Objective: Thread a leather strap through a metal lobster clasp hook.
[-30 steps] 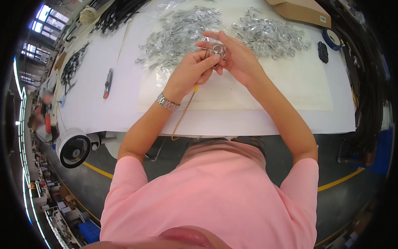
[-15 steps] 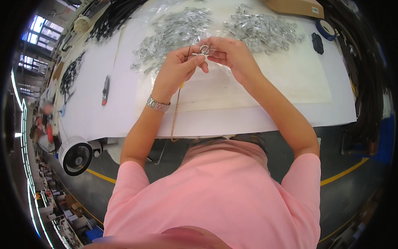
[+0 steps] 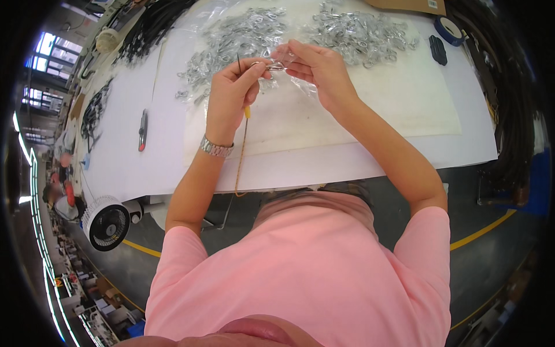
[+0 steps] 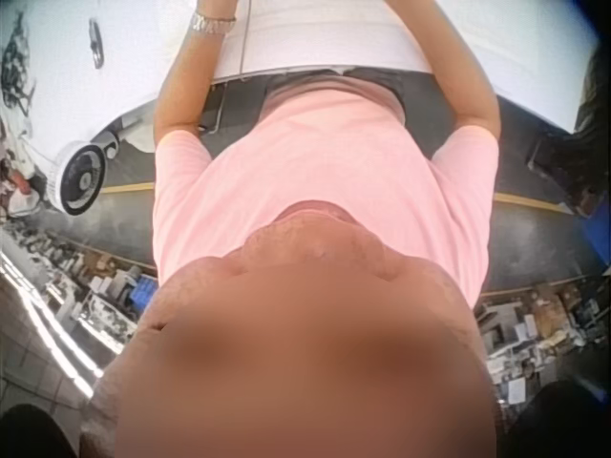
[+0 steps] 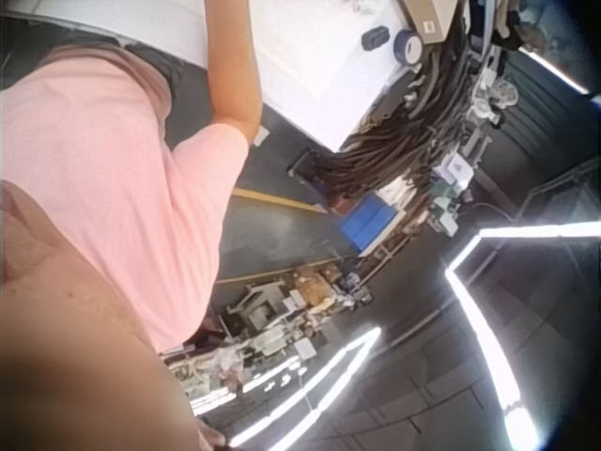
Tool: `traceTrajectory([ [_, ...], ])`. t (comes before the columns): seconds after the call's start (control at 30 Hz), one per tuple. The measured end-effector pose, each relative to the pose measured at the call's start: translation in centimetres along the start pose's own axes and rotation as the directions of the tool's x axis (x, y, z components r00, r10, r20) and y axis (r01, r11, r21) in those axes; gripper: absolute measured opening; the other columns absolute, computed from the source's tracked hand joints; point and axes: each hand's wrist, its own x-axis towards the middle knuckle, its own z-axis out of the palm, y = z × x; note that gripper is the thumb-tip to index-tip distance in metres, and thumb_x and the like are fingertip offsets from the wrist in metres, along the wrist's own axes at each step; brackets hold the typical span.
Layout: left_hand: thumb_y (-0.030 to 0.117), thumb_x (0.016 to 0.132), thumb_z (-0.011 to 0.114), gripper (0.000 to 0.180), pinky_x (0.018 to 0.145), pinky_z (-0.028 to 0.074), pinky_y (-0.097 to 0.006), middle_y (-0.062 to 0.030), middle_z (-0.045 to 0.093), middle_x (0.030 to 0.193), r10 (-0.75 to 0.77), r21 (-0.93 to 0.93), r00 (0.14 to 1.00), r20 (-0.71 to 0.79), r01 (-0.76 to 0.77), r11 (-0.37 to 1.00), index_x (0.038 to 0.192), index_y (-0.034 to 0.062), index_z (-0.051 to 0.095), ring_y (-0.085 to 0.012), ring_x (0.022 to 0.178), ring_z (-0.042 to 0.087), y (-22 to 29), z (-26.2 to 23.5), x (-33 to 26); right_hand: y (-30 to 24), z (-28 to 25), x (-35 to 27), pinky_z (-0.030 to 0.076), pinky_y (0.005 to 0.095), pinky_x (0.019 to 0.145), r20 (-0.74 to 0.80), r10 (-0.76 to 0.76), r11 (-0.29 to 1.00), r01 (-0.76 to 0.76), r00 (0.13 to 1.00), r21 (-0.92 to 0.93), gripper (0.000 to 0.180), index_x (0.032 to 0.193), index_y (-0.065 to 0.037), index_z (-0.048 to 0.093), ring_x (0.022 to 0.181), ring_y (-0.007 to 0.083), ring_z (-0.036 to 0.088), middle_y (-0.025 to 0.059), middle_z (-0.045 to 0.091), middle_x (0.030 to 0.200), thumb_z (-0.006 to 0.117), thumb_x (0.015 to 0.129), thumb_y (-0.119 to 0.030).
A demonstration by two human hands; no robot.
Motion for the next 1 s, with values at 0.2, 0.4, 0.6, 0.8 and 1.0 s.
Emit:
traceTrajectory([
  [0.2, 0.013, 0.098, 0.068, 0.02, 0.045, 0.03, -0.017, -0.0093, 0.076, 0.089, 0.058, -0.009, 0.998, -0.017, -0.058, 0.998, 0.111, -0.0013, 0.073, -0.0013, 0.051, 0.042, 0.1, 0.3, -0.1, 0.3, 0.2, -0.2, 0.054, 0.0282, 0.092, 0.008, -0.03, 0.999, 0.03, 1.0, -0.024, 0.033, 0.112, -0.004, 0.074, 0.098, 0.014, 0.071, 0.0062, 0.076, 0.112, 0.064, 0.103, -0.034],
  [0.4, 0.012, 0.099, 0.065, 0.028, 0.045, 0.031, -0.018, -0.0092, 0.076, 0.086, 0.101, 0.031, 0.995, -0.028, -0.1, 0.995, 0.124, -0.0014, 0.062, -0.0013, 0.05, 0.042, 0.0, 1.2, -0.5, 0.6, 1.2, -0.8, 0.054, 0.0291, 0.095, 0.057, -0.051, 0.998, 0.049, 0.997, 0.033, 0.035, 0.119, -0.002, 0.071, 0.097, 0.0133, 0.071, 0.0063, 0.075, 0.113, 0.059, 0.106, -0.031],
  [0.6, 0.012, 0.098, 0.066, 0.038, 0.043, 0.035, -0.02, -0.0035, 0.069, 0.071, 0.101, 0.12, 0.994, -0.053, -0.094, 0.988, 0.132, -0.0032, 0.056, -0.0026, 0.048, 0.047, -0.1, 1.9, -0.7, 1.2, 1.6, -1.2, 0.053, 0.0303, 0.099, 0.111, -0.052, 0.987, 0.034, 0.992, 0.157, 0.035, 0.128, 0.0, 0.066, 0.101, 0.013, 0.07, 0.0076, 0.073, 0.118, 0.052, 0.109, -0.026],
  [0.8, 0.015, 0.101, 0.064, 0.04, 0.044, 0.03, -0.019, -0.0027, 0.067, 0.072, 0.087, 0.009, 0.996, -0.02, -0.087, 0.996, 0.135, -0.0047, 0.056, -0.002, 0.05, 0.044, -0.4, 2.4, -0.5, 1.4, 1.5, -1.0, 0.051, 0.0314, 0.101, 0.172, -0.044, 0.986, 0.016, 0.984, 0.164, 0.034, 0.128, 0.003, 0.064, 0.102, 0.0138, 0.07, 0.0103, 0.072, 0.121, 0.055, 0.108, -0.022],
  [1.0, 0.026, 0.107, 0.056, 0.037, 0.044, 0.031, -0.019, -0.0012, 0.063, 0.07, 0.045, -0.079, 0.988, 0.149, -0.033, 0.996, 0.13, -0.0032, 0.062, -0.0017, 0.048, 0.042, 0.8, 0.2, 0.1, 1.0, 1.2, -0.7, 0.053, 0.031, 0.096, 0.155, -0.047, 0.999, 0.046, 0.987, 0.009, 0.034, 0.131, 0.003, 0.061, 0.098, 0.0134, 0.068, 0.0088, 0.072, 0.113, 0.056, 0.107, -0.021],
])
